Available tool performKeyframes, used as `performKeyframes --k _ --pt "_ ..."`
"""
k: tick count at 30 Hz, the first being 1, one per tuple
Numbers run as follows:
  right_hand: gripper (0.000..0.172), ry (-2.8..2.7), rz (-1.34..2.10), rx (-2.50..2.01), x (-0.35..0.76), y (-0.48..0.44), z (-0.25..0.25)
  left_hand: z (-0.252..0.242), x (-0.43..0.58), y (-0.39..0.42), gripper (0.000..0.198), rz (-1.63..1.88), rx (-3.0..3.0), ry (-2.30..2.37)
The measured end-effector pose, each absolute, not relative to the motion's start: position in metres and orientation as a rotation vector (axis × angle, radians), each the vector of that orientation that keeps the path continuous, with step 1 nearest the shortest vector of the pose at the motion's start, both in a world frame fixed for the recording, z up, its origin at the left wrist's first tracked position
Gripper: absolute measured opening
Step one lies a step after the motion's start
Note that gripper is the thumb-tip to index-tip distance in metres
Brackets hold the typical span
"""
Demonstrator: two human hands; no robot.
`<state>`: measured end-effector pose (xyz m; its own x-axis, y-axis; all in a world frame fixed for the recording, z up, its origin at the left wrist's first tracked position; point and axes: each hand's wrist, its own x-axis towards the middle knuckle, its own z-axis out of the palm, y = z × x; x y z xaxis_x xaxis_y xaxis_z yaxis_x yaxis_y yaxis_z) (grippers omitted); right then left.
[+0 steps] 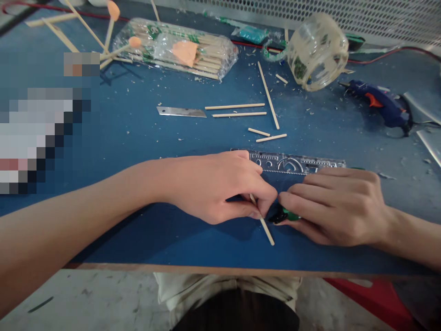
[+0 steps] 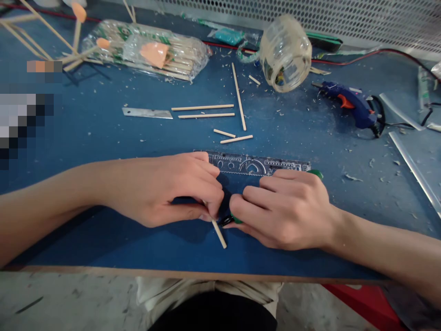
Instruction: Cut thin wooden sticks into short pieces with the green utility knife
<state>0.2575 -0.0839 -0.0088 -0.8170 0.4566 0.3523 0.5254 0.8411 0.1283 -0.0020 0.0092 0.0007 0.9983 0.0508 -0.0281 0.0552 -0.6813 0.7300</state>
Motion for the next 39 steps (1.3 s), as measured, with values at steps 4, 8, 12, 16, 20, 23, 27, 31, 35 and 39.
performKeyframes --k 4,8,12,16,20,23,27,31,35,39 --pt "0.031 -2.711 -0.325 -0.737 0.2579 -0.0830 -0.0089 0.0007 -0.0016 0.0093 0.016 0.007 2.316 0.070" --pt "0.031 -2.718 -0.339 -0.730 0.2564 -0.0829 -0.0070 0.0007 -0.0017 0.0095 0.015 0.024 2.304 0.066" --pt "0.030 -2.720 -0.324 -0.723 0.2559 -0.0829 -0.0065 0.0006 -0.0019 0.0090 0.014 0.037 2.295 0.082" --pt "0.031 -2.721 -0.337 -0.728 0.2568 -0.0831 -0.0077 0.0004 -0.0020 0.0088 0.015 0.015 2.303 0.079" --pt "0.030 -2.732 -0.342 -0.730 0.2573 -0.0834 -0.0082 0.0009 -0.0020 0.0087 0.015 0.021 2.307 0.072" --pt "0.031 -2.724 -0.335 -0.733 0.2565 -0.0837 -0.0076 0.0016 -0.0018 0.0084 0.015 0.021 2.303 0.078" --pt "0.031 -2.720 -0.327 -0.738 0.2556 -0.0837 -0.0072 0.0014 -0.0014 0.0086 0.015 0.015 2.302 0.077" --pt "0.031 -2.714 -0.324 -0.739 0.2556 -0.0831 -0.0079 0.0005 -0.0016 0.0091 0.015 0.014 2.309 0.060" --pt "0.030 -2.714 -0.331 -0.743 0.2559 -0.0830 -0.0083 0.0005 -0.0019 0.0093 0.015 0.011 2.306 0.066" --pt "0.029 -2.725 -0.333 -0.740 0.2564 -0.0840 -0.0091 0.0013 -0.0018 0.0095 0.015 0.003 2.313 0.076"
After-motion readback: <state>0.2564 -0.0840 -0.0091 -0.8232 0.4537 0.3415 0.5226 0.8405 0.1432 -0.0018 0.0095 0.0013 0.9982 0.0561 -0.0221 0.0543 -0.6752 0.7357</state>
